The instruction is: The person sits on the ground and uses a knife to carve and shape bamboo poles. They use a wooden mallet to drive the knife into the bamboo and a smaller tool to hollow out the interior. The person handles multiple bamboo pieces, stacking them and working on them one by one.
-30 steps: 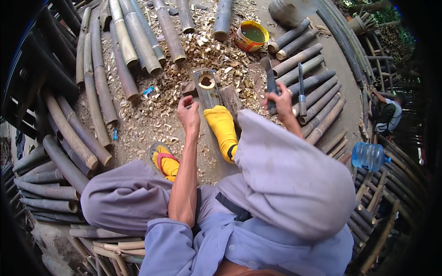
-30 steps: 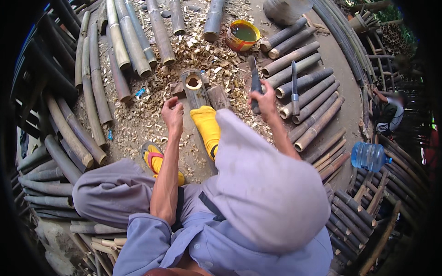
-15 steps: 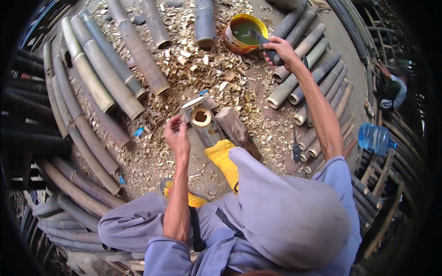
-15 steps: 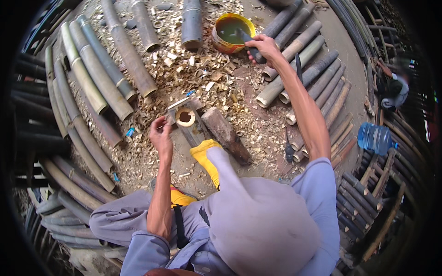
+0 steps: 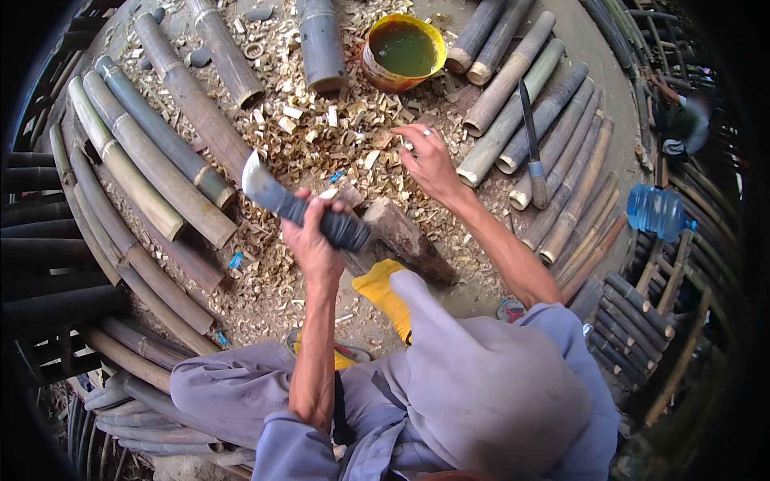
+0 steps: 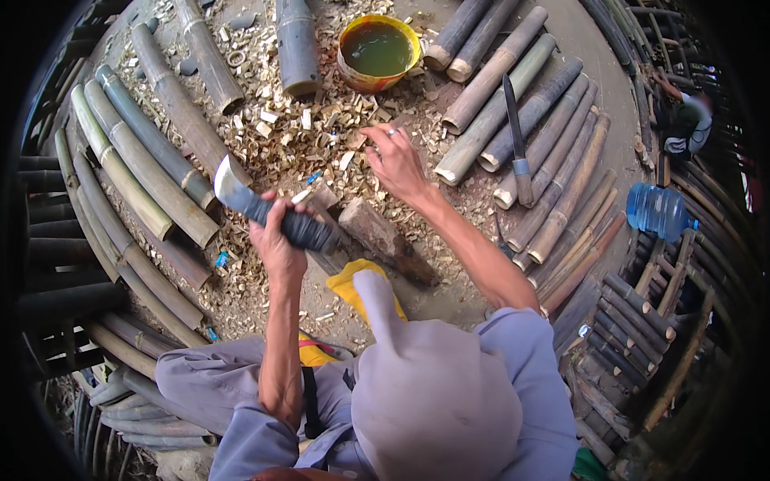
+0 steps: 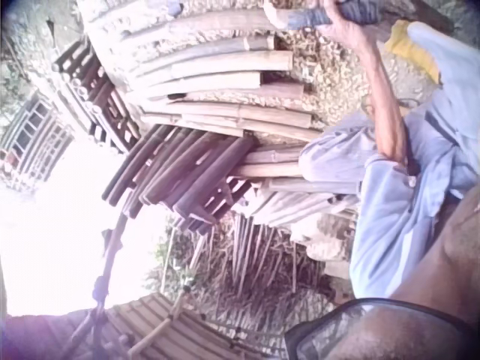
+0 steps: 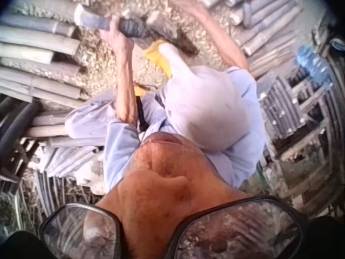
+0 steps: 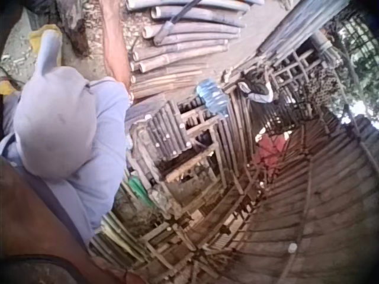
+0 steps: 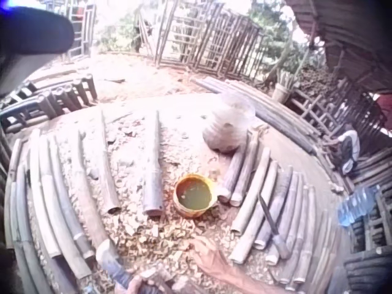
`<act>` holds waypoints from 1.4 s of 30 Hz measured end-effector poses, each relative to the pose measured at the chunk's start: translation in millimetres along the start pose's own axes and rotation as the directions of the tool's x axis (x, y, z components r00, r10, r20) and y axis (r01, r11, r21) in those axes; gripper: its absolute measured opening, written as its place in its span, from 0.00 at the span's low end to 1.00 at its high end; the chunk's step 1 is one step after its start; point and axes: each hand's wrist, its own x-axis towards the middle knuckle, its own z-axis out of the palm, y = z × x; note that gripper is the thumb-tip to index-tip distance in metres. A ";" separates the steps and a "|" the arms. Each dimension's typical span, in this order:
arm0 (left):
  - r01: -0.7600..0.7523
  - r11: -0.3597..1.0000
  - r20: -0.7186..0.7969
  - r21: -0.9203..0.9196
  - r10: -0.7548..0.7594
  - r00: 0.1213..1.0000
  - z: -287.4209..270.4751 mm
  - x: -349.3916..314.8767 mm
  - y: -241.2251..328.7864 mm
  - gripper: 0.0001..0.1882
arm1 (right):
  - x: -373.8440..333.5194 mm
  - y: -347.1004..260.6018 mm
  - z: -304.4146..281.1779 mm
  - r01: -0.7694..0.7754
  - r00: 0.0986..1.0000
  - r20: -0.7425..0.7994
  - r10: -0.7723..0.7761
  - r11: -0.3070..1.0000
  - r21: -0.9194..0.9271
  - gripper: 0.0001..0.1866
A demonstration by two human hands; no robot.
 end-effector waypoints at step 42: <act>0.140 0.760 0.194 0.635 -0.332 0.923 25.5 -61.5 -23.3 0.24 | -119.4 -80.7 -59.0 -0.082 0.964 0.265 -0.008 0.942 0.326 0.32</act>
